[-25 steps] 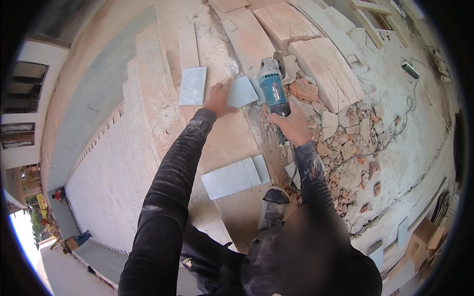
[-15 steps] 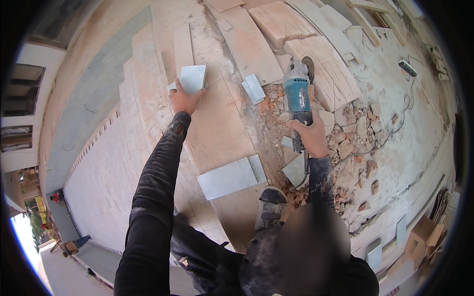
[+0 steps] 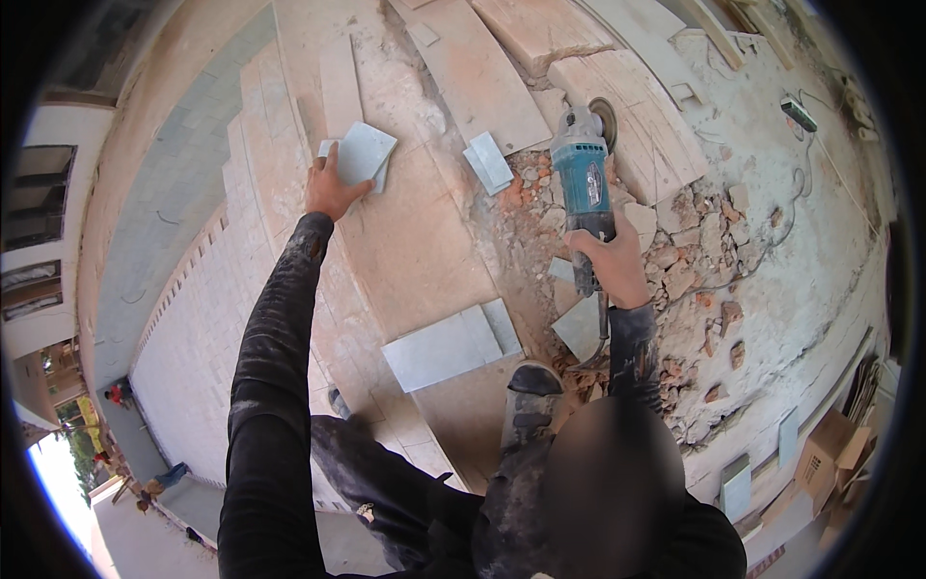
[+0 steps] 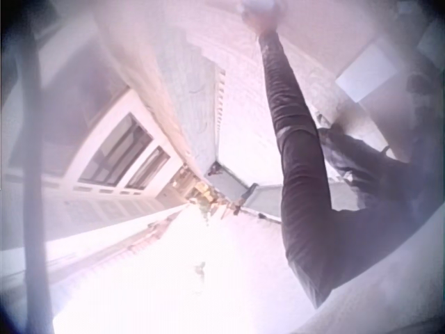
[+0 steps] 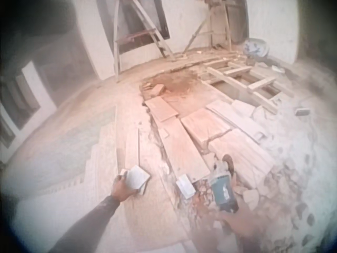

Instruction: The person holds small rectangular tiles and uses an angle grinder to cut the edge of one tile at a time while working on a stone surface.

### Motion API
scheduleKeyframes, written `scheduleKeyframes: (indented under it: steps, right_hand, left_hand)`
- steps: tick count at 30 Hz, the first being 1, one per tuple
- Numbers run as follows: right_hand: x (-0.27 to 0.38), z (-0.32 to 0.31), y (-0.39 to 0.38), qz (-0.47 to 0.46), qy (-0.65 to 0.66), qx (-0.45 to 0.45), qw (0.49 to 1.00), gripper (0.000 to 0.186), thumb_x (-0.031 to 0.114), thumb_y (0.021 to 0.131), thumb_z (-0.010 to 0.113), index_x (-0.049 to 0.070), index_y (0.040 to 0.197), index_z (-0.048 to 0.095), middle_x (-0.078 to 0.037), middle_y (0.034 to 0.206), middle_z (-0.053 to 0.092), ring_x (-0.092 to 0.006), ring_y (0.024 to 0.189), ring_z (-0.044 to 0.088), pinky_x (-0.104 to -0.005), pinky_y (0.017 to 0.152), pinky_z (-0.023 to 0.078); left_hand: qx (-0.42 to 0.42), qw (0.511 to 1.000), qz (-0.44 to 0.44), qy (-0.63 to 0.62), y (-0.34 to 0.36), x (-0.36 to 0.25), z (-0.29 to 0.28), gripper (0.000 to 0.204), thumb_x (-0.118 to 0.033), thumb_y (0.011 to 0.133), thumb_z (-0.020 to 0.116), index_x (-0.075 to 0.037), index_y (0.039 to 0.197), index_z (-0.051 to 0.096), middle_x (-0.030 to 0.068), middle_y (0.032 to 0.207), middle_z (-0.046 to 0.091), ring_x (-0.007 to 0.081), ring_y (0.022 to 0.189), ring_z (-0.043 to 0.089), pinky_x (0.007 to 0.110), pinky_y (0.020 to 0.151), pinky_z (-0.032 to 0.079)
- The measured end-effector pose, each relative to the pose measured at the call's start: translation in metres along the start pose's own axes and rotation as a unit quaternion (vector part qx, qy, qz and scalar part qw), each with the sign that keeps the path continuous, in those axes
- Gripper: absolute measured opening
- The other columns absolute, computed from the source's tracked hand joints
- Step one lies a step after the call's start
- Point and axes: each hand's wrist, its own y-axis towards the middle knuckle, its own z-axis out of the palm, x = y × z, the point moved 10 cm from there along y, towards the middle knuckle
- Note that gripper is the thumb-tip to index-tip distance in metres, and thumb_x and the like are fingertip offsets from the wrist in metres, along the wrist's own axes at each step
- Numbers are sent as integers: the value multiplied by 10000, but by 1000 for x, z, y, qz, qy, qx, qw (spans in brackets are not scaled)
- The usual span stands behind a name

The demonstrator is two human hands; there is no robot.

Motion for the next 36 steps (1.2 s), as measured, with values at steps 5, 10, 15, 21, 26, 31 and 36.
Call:
scheduleKeyframes:
  steps: [5, 10, 15, 21, 26, 31, 36]
  right_hand:
    - [5, 3, -2, -38, 22, 0, 999, 331, 177, 743, 737, 7, 1006, 628, -31, 816, 627, -112, 695, 556, -278, 649, 474]
    - [-12, -7, -5, -9, 15, -12, 1000, 348, 197, 747, 753, 13, 1021, 642, -35, 838, 642, -112, 713, 574, -277, 655, 480]
    - [-21, -17, -12, -12, 27, -10, 1000, 355, 171, 766, 749, 10, 1060, 632, -23, 857, 645, -96, 732, 567, -267, 659, 467]
    - [-24, -3, -19, 41, 55, -4, 998, 340, 156, 751, 751, 6, 1032, 633, -23, 836, 644, -100, 711, 575, -263, 659, 469]
    - [-15, -7, -24, 39, 49, -9, 998, 337, 142, 755, 738, 3, 1040, 625, -31, 849, 648, -110, 738, 585, -267, 687, 474]
    - [-10, -11, -25, 44, 45, -22, 998, 329, 136, 766, 729, 5, 1050, 624, -32, 865, 648, -113, 761, 584, -272, 702, 472]
    - [-14, -14, -21, 42, 54, -16, 998, 323, 133, 765, 735, 11, 1044, 628, -30, 873, 649, -109, 755, 582, -267, 699, 470]
  left_hand:
    - [-86, 995, 50, 2, -22, -10, -9, 988, -462, 721, 812, -20, 1477, 353, 311, 1354, 462, 439, 1241, 464, 482, 1046, 402]
    - [-5, 983, 152, -101, -142, -104, 1, 647, -352, 787, 796, -19, 1299, 580, 198, 1224, 559, 377, 1125, 538, 451, 949, 462]
    - [160, 967, 178, -91, -294, -143, 37, 974, -401, 628, 878, -10, 1398, 429, 214, 1357, 449, 402, 1264, 428, 504, 1066, 356]
    - [120, 983, 127, -47, -320, -115, 53, 1172, -336, 558, 913, 2, 1487, 282, 230, 1425, 377, 414, 1325, 355, 497, 1124, 286]
    - [159, 968, 161, -107, -302, -115, 47, 1037, -241, 608, 861, 22, 1455, 323, 239, 1368, 415, 428, 1267, 396, 501, 1099, 326]
    - [125, 964, 182, -151, -268, -122, 35, 1007, -229, 619, 851, 29, 1444, 335, 241, 1370, 417, 434, 1258, 406, 489, 1093, 348]
    - [51, 970, 220, -89, -181, -139, 32, 982, -231, 626, 847, 42, 1426, 348, 243, 1377, 414, 427, 1296, 392, 490, 1112, 331]
